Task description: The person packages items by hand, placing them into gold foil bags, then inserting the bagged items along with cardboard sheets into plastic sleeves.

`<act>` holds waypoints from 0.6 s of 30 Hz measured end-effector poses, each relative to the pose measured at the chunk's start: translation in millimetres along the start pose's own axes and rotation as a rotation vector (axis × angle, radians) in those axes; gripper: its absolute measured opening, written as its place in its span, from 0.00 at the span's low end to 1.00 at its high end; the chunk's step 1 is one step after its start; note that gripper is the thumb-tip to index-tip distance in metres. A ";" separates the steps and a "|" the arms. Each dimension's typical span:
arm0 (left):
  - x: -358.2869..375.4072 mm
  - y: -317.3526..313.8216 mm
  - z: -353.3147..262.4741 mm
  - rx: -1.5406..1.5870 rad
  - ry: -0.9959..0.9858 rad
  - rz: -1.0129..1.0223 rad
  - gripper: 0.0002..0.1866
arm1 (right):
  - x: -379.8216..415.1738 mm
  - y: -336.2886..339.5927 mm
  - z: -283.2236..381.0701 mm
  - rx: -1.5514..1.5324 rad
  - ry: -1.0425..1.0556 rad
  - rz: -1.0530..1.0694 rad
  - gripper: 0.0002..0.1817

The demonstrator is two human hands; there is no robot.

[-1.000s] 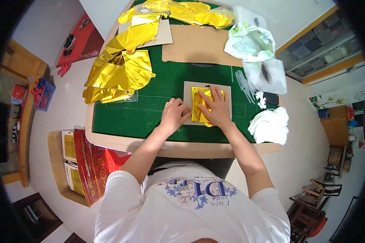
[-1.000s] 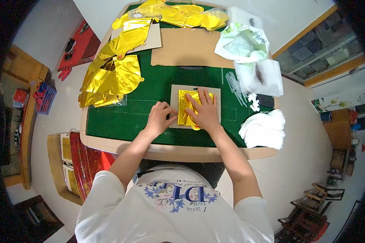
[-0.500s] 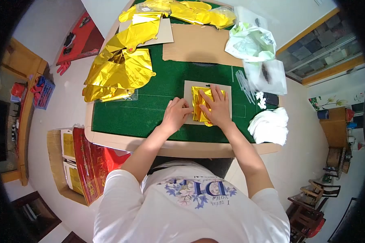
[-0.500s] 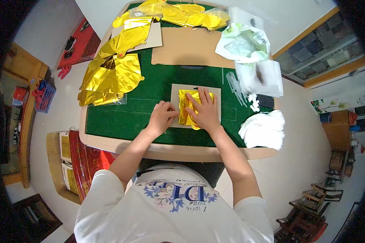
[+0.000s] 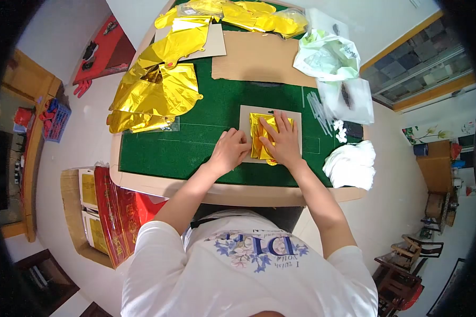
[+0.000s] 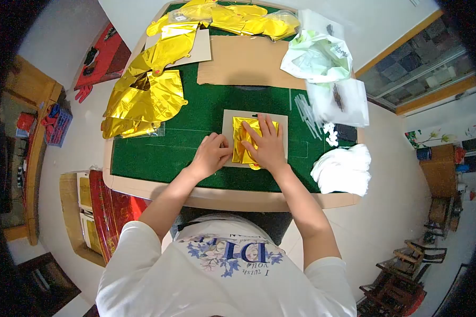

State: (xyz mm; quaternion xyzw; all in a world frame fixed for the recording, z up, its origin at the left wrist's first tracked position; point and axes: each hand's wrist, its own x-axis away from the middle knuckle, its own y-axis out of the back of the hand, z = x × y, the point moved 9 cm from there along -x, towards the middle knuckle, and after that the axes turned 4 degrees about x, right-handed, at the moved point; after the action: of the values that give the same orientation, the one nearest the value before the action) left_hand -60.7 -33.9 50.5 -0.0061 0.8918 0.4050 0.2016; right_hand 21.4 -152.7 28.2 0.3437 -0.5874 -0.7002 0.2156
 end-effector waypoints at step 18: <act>-38.0 -17.7 13.4 -0.140 -0.198 0.382 0.04 | -0.1 0.3 -0.8 -0.025 -0.005 -0.013 0.29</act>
State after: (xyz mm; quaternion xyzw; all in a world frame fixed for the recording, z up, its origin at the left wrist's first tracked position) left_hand -18.0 -41.8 43.7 0.1889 0.8223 0.4953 0.2069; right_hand 22.0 -153.3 28.5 0.3429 -0.5768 -0.7098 0.2141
